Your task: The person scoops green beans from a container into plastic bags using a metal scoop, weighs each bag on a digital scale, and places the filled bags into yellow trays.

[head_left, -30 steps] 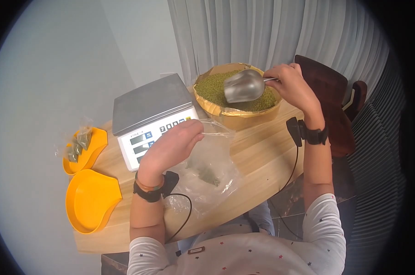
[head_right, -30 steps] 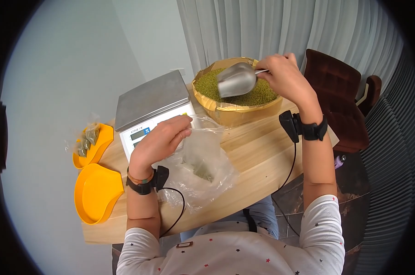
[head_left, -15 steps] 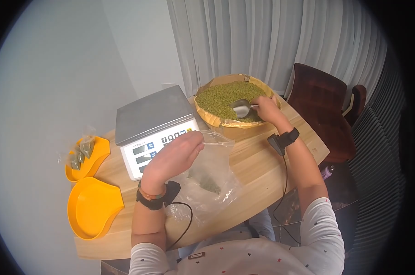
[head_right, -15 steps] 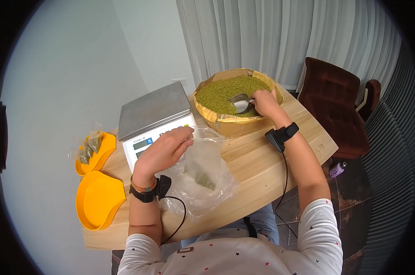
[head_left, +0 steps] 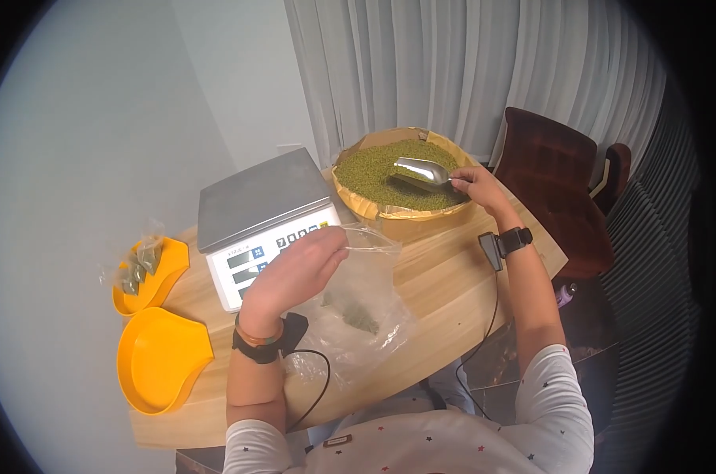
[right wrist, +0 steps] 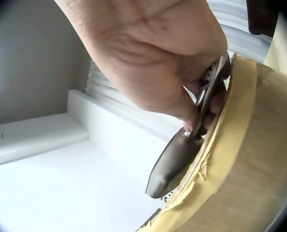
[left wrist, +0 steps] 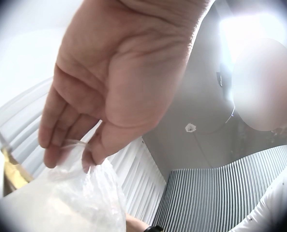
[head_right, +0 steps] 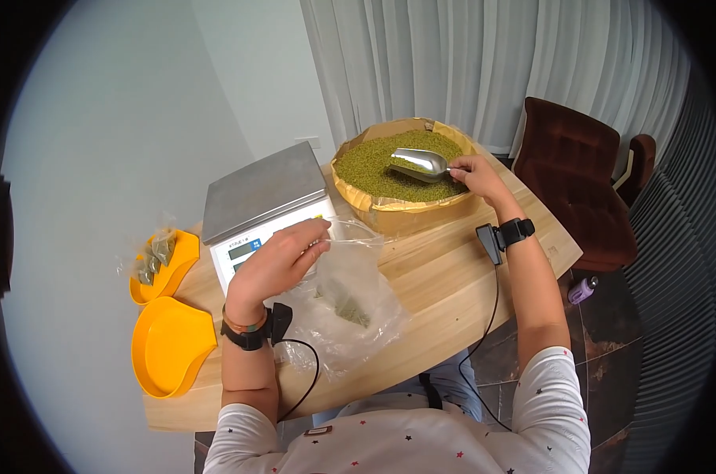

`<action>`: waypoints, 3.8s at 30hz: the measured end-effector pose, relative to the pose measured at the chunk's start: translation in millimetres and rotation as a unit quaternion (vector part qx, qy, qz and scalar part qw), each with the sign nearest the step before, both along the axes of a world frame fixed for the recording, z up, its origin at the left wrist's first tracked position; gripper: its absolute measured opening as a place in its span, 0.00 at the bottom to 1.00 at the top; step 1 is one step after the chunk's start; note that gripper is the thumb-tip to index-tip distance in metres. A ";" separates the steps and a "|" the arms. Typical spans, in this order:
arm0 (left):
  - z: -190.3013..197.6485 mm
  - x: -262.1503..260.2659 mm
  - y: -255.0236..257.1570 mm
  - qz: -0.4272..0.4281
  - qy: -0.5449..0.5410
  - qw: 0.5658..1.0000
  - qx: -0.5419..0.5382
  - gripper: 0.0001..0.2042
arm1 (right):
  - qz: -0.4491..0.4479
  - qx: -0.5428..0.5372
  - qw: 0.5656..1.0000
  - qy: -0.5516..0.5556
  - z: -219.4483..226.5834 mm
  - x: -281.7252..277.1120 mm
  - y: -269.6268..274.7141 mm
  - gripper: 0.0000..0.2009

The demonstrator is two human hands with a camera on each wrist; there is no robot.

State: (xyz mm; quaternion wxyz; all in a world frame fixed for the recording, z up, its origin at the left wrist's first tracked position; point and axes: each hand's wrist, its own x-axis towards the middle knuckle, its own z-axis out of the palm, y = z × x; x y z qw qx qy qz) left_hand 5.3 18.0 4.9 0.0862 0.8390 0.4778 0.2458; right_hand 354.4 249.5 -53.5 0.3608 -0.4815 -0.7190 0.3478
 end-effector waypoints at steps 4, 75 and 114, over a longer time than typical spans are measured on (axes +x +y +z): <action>5.0 -0.6 -4.0 -0.007 -0.003 1.000 0.023 0.10 | 0.013 0.012 1.000 0.020 -0.6 1.2 -5.6 0.08; -5.5 0.0 -17.3 0.015 -0.045 0.997 0.065 0.08 | 0.015 -0.037 0.999 0.027 -5.8 -8.8 -2.1 0.09; -7.2 -5.3 -15.8 -0.001 -0.023 0.997 0.071 0.08 | -0.087 0.359 0.887 -0.277 60.1 -40.4 -35.7 0.08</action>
